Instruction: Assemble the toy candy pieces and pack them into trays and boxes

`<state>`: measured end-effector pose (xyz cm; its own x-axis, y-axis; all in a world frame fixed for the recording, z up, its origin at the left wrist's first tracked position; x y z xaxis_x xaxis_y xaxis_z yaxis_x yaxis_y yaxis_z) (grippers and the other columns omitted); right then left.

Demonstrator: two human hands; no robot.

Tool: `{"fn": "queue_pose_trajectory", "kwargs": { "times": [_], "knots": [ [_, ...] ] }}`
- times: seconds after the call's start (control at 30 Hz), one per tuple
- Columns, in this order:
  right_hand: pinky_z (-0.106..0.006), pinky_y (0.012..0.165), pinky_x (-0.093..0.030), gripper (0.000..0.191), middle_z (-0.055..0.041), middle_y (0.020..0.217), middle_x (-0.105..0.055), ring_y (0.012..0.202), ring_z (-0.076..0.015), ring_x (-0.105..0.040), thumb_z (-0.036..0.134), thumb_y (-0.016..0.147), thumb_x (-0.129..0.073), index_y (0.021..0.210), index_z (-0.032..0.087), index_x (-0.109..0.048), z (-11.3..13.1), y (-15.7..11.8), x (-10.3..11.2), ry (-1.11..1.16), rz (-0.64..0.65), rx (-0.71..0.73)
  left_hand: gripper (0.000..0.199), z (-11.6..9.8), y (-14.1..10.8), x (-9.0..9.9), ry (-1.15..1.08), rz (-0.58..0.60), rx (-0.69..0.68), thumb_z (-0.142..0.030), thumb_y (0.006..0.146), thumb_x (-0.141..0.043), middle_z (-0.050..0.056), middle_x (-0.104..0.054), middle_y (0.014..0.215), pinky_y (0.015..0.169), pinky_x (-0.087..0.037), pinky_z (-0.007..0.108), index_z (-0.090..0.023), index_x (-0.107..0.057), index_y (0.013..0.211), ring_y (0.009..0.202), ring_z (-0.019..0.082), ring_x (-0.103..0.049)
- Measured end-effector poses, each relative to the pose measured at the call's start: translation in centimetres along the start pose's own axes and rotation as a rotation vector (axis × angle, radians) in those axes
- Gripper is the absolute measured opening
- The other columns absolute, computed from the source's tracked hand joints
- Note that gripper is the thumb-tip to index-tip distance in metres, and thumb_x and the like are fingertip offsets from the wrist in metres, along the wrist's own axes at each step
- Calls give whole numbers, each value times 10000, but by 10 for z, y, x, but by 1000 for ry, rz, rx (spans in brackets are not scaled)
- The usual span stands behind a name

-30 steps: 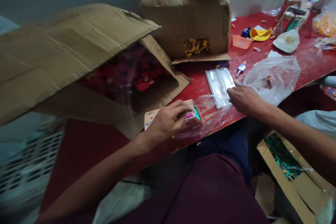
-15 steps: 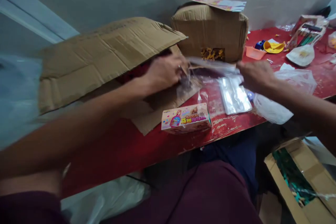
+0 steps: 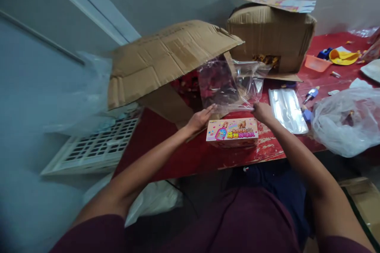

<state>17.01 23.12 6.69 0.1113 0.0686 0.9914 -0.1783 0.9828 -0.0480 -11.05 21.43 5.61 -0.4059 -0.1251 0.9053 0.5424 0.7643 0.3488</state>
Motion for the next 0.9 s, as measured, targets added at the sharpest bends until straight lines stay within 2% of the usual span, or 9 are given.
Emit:
{"fn": "queue_pose_trajectory", "kwargs": {
  "times": [0.1, 0.2, 0.3, 0.4, 0.47, 0.57, 0.63, 0.73, 0.9],
  "knots": [
    [-281, 649, -364, 336, -127, 970, -763, 824, -223, -665, 465, 900, -670, 1029, 159, -718, -9, 5, -18, 22, 52, -32, 496, 7, -18, -22, 22, 86, -39, -219, 944, -439, 215, -523, 1502, 1004, -525, 450, -112, -561, 1412, 1172, 285, -664],
    [-290, 624, -323, 359, -122, 901, -754, 768, -218, -643, 501, 943, -590, 969, 163, -711, -18, -4, -22, 14, 59, -21, 505, 7, -27, -24, -10, 119, -72, -254, 941, -506, 218, -501, 1521, 1042, -494, 495, -117, -558, 1424, 1208, 315, -642],
    [-307, 636, -314, 297, -139, 909, -741, 770, -230, -628, 386, 977, -513, 967, 154, -697, -21, -21, -22, -2, 33, 18, 474, 6, -37, -19, -105, 59, -89, -264, 958, -496, 201, -530, 1502, 1059, -501, 479, -135, -563, 1409, 1271, 293, -614],
    [-313, 687, -353, 223, -148, 1013, -714, 857, -238, -623, 244, 958, -485, 1027, 141, -670, -20, -40, -24, 6, 1, 70, 365, 5, -54, -13, -171, -86, -77, -252, 991, -444, 181, -613, 1416, 1052, -529, 429, -146, -605, 1301, 1308, 247, -601],
    [-316, 716, -387, 210, -149, 1034, -686, 904, -244, -611, 202, 946, -481, 1041, 141, -658, -17, -55, -21, 25, -101, 136, 286, 1, -69, -11, -154, -165, -60, -238, 995, -450, 180, -672, 1323, 1002, -564, 392, -154, -618, 1211, 1258, 233, -641],
    [-329, 759, -444, 180, -133, 1016, -666, 938, -246, -599, 207, 963, -488, 1041, 165, -645, -11, -82, -11, 107, -378, 243, 215, -8, -90, -12, -82, -222, 29, -229, 993, -475, 159, -748, 1131, 889, -603, 358, -181, -614, 1149, 1071, 222, -729],
    [-337, 783, -474, 137, -116, 998, -673, 924, -235, -600, 206, 965, -506, 1005, 190, -636, -6, -103, -10, 167, -504, 310, 187, -14, -101, -10, -46, -264, 109, -238, 985, -499, 139, -763, 1039, 841, -610, 364, -195, -614, 1126, 971, 223, -749],
    [-352, 814, -502, 130, -97, 981, -698, 904, -219, -617, 152, 943, -521, 934, 219, -633, 1, -128, -18, 219, -545, 385, 127, -28, -115, -4, -50, -322, 132, -239, 963, -534, 122, -760, 1024, 867, -599, 394, -210, -620, 1053, 988, 232, -741],
    [-372, 801, -528, 165, -84, 939, -717, 873, -213, -656, 129, 936, -519, 962, 234, -644, -5, -152, -28, 289, -575, 300, 87, -45, -135, -1, -92, -362, 126, -216, 934, -551, 108, -746, 1062, 950, -565, 450, -231, -605, 1001, 1101, 245, -703]
  ]
}}
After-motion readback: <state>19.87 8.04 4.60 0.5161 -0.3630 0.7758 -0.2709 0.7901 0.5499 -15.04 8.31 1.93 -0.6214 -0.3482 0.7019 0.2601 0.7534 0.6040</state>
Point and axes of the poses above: each hand's wrist, its own y-axis towards the middle knuckle, its own x-axis out of the back of the hand, z = x × y, the point moved 7 cm from there along y, towards the middle knuckle
